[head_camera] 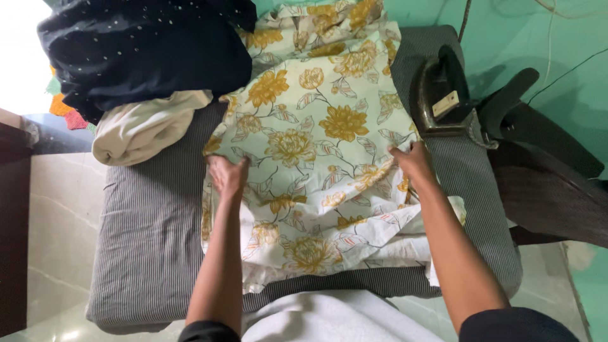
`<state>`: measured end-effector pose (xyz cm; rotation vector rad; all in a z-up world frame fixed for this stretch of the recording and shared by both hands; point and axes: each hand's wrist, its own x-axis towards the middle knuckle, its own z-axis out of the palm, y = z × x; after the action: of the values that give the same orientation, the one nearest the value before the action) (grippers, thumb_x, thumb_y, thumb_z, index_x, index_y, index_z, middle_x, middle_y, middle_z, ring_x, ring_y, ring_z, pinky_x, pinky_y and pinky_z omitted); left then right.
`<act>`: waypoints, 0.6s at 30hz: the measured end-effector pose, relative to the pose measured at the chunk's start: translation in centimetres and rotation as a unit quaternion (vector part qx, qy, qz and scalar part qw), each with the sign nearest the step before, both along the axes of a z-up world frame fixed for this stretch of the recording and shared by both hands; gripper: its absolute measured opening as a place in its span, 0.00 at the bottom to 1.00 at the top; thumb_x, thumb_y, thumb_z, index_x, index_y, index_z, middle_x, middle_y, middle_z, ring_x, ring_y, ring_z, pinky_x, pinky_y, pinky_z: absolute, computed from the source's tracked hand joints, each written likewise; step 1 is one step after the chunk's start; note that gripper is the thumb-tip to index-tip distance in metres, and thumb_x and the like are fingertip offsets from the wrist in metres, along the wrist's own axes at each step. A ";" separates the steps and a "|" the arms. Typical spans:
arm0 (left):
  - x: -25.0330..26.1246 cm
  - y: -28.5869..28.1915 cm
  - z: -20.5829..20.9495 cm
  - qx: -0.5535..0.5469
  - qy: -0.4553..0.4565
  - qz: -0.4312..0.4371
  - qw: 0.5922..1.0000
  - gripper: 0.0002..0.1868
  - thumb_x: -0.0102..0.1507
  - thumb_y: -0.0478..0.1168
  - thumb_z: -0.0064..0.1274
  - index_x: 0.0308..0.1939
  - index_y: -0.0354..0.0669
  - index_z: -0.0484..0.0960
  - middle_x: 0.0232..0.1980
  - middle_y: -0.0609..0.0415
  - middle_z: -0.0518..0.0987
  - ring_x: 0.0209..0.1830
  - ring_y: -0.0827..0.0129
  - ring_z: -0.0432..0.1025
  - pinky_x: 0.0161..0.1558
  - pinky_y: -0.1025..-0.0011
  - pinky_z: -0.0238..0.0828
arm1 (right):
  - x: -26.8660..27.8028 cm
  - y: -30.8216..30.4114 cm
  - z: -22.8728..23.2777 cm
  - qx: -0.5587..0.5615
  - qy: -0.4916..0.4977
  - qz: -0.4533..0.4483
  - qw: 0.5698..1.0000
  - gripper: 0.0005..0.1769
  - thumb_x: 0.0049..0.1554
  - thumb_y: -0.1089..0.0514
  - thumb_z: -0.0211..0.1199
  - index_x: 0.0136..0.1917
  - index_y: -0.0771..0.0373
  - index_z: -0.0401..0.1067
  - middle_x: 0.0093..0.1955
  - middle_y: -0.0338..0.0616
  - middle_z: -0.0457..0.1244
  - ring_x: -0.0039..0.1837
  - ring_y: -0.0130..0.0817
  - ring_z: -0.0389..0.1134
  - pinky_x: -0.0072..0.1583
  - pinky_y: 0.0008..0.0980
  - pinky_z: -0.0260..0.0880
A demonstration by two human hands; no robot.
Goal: The person irons a floral-patterned shirt on a bed using a handheld electric iron. They smooth the fabric with their hands, move the iron back and forth across the shirt's body and sleeves, and adjust the garment's position to ensure even coverage.
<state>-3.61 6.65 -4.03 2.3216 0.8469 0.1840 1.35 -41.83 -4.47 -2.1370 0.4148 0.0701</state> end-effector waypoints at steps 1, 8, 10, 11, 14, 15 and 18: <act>0.3 0.1 -0.4 -0.072 -0.005 0.029 0.997 0.33 0.51 0.52 0.74 0.45 0.29 0.78 0.42 0.38 0.79 0.39 0.53 0.76 0.44 0.60 0.75 | 0.4 0.1 -0.8 0.103 -0.008 -0.026 0.994 0.21 0.54 0.61 0.72 0.59 0.71 0.73 0.55 0.55 0.70 0.55 0.45 0.71 0.54 0.41 0.71; -4.2 4.6 3.4 -0.561 0.117 0.053 0.818 0.17 0.62 0.43 0.66 0.38 0.38 0.74 0.24 0.60 0.69 0.19 0.78 0.56 0.23 0.77 0.53 | -2.7 -1.9 4.0 0.221 0.163 0.018 0.961 0.46 0.55 0.53 0.69 0.75 0.61 0.42 0.71 0.56 0.59 0.67 0.44 0.64 0.58 0.47 0.68; -5.6 4.2 4.4 -0.584 0.071 -0.018 0.808 0.16 0.65 0.44 0.64 0.38 0.40 0.73 0.26 0.61 0.67 0.20 0.78 0.57 0.23 0.76 0.57 | -3.5 -1.7 6.8 0.127 0.222 0.041 0.966 0.46 0.59 0.49 0.69 0.77 0.54 0.40 0.74 0.52 0.58 0.70 0.43 0.60 0.58 0.49 0.60; -5.8 4.2 4.9 -0.593 0.047 -0.053 0.802 0.16 0.66 0.44 0.64 0.37 0.41 0.72 0.27 0.62 0.66 0.20 0.78 0.58 0.23 0.75 0.59 | -3.7 -1.6 7.9 0.101 0.236 0.037 0.966 0.46 0.58 0.49 0.69 0.77 0.52 0.40 0.73 0.54 0.59 0.69 0.45 0.62 0.57 0.50 0.61; -6.9 2.9 5.0 -0.685 -0.002 -0.024 0.728 0.16 0.59 0.40 0.56 0.48 0.37 0.77 0.44 0.54 0.82 0.39 0.71 0.79 0.40 0.72 0.81 | -4.3 -1.9 8.7 0.077 0.241 0.024 0.967 0.45 0.54 0.48 0.70 0.73 0.48 0.43 0.69 0.56 0.60 0.65 0.46 0.66 0.54 0.51 0.64; -6.8 3.0 4.7 -0.614 -0.010 -0.053 0.788 0.17 0.62 0.40 0.58 0.51 0.33 0.76 0.47 0.50 0.80 0.45 0.69 0.77 0.45 0.72 0.76 | -4.3 -2.3 8.3 0.105 0.218 0.022 0.970 0.44 0.52 0.48 0.70 0.72 0.48 0.45 0.68 0.56 0.60 0.63 0.45 0.67 0.52 0.50 0.66; -7.3 3.9 3.0 -0.408 0.020 -0.082 0.909 0.23 0.67 0.40 0.61 0.58 0.25 0.72 0.54 0.41 0.77 0.55 0.60 0.74 0.56 0.66 0.71 | -4.8 -4.2 6.4 0.020 0.150 -0.014 0.988 0.37 0.52 0.48 0.72 0.68 0.52 0.55 0.64 0.60 0.62 0.60 0.49 0.68 0.52 0.49 0.69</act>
<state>-10.92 10.57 -1.06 1.5856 0.5805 -0.2539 -3.46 -46.01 1.91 -2.0845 0.6134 0.3845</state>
